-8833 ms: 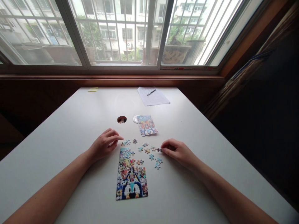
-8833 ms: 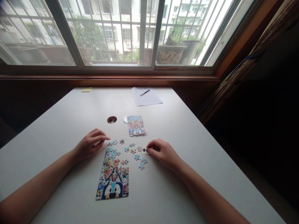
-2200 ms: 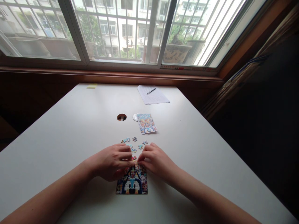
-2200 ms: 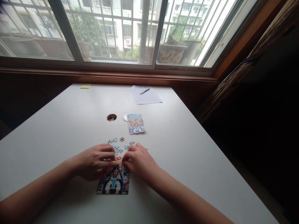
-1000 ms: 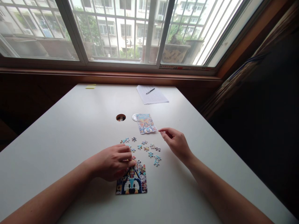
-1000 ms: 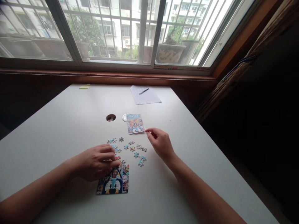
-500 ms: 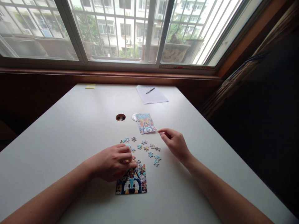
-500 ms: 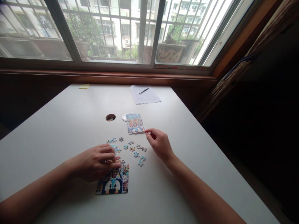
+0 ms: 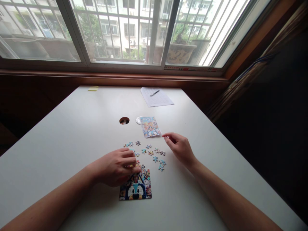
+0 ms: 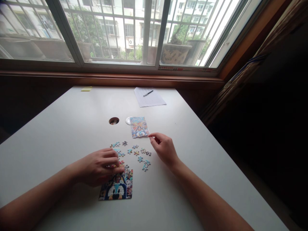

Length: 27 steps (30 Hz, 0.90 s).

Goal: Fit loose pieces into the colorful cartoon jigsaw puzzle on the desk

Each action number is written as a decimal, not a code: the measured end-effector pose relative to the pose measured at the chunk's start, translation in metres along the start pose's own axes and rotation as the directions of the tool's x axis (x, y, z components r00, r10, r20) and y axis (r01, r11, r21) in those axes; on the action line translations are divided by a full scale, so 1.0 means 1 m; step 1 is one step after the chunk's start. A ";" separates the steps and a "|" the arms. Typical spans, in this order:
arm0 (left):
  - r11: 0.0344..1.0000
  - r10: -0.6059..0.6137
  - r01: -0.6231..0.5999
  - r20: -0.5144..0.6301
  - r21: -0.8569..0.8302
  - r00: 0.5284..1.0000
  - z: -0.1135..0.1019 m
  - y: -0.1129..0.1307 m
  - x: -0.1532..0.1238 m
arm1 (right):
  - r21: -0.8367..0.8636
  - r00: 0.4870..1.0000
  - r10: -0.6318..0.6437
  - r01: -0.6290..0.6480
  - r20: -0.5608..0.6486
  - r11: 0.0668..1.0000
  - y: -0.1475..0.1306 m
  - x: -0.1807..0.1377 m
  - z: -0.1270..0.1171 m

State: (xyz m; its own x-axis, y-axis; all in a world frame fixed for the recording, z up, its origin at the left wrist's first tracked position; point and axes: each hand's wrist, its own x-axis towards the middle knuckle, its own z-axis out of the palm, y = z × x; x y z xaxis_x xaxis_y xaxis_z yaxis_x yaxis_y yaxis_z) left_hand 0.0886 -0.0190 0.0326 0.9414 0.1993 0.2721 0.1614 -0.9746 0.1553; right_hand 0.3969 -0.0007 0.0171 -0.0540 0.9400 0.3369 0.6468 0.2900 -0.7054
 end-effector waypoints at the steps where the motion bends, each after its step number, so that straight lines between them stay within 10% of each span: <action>1: 1.000 -0.002 0.002 -0.003 0.000 1.000 0.000 0.000 0.000 | 0.002 1.000 0.000 0.000 -0.002 1.000 0.000 0.000 0.000; 27: 1.000 -0.023 0.022 0.047 0.004 0.999 0.001 0.000 0.000 | 0.006 0.999 -0.028 0.028 -0.029 1.000 0.003 -0.001 0.004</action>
State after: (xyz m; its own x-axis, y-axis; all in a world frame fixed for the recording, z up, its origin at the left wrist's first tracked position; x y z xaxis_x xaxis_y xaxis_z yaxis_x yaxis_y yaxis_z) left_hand 0.0892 -0.0187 0.0320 0.9504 0.2162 0.2237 0.1837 -0.9703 0.1572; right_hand 0.3962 0.0000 0.0125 -0.0499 0.9260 0.3743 0.6401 0.3173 -0.6997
